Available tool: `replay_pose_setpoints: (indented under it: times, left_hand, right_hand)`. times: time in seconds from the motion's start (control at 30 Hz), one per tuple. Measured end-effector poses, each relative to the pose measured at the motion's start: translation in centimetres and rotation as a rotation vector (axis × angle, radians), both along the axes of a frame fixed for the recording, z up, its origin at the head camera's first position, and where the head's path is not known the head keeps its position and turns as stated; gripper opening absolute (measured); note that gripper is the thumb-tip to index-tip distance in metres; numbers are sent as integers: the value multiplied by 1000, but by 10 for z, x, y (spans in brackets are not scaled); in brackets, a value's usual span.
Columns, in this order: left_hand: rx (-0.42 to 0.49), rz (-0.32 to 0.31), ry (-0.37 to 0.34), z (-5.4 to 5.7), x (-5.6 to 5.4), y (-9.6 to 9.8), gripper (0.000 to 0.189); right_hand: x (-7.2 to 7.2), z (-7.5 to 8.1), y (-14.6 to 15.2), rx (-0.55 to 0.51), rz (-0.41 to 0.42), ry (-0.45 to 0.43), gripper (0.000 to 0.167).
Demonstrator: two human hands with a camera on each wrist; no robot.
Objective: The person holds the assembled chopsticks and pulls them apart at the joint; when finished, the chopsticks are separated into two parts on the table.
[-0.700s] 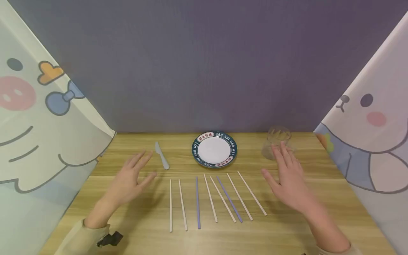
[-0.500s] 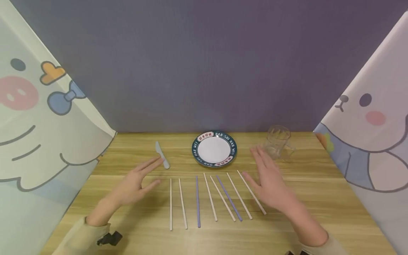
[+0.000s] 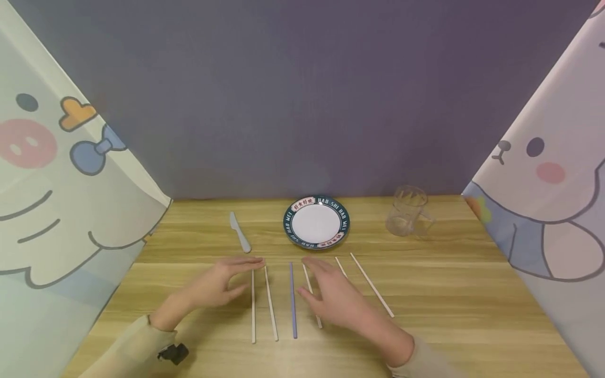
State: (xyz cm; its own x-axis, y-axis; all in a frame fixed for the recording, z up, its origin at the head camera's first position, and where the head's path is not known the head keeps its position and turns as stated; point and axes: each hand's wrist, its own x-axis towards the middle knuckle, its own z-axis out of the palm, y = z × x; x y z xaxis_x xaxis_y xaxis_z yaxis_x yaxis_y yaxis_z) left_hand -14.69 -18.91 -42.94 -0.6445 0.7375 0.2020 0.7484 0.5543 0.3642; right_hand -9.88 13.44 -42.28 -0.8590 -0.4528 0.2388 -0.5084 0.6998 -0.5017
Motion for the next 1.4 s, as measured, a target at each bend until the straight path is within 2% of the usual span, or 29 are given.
replay_pose_setpoints:
  times: [0.13, 0.23, 0.3, 0.37, 0.57, 0.73, 0.9, 1.03, 1.17, 1.3, 1.4]
  left_hand:
    - [-67, -12, -54, -5, -1, 0, 44]
    - [-99, -22, -54, -9, -1, -1, 41]
    - [-116, -32, -49, -10, -2, -1, 40]
    - [-131, -42, -47, -13, -3, -1, 40]
    - [-174, -36, -83, -22, -8, -1, 32]
    - [-136, -42, -93, -28, -12, -1, 17]
    - [-120, -79, -29, -31, -16, -1, 7]
    - [-115, -106, -3, -30, -18, -4, 7]
    - [-86, -94, -78, -27, -16, -7, 7]
    - [13, -57, -162, -17, -9, -1, 6]
    - [88, -31, -135, -6, -4, 11, 6]
  right_hand:
    - [2, -8, -23, -51, 86, -86, 48]
    - [4, -11, -40, -81, 157, -159, 36]
    - [5, -14, -51, -62, 189, -186, 33]
    - [7, -17, -62, -22, 216, -171, 29]
    - [10, -27, -92, 161, 203, -110, 32]
    - [7, -29, -108, 250, 166, -125, 43]
    - [5, -34, -116, 318, 162, -148, 43]
    - [5, -31, -115, 300, 158, -177, 34]
    - [1, -23, -104, 264, 135, -213, 24]
    - [-9, -6, -83, 253, 125, -156, 19]
    - [-18, 10, -64, 212, 143, -135, 14]
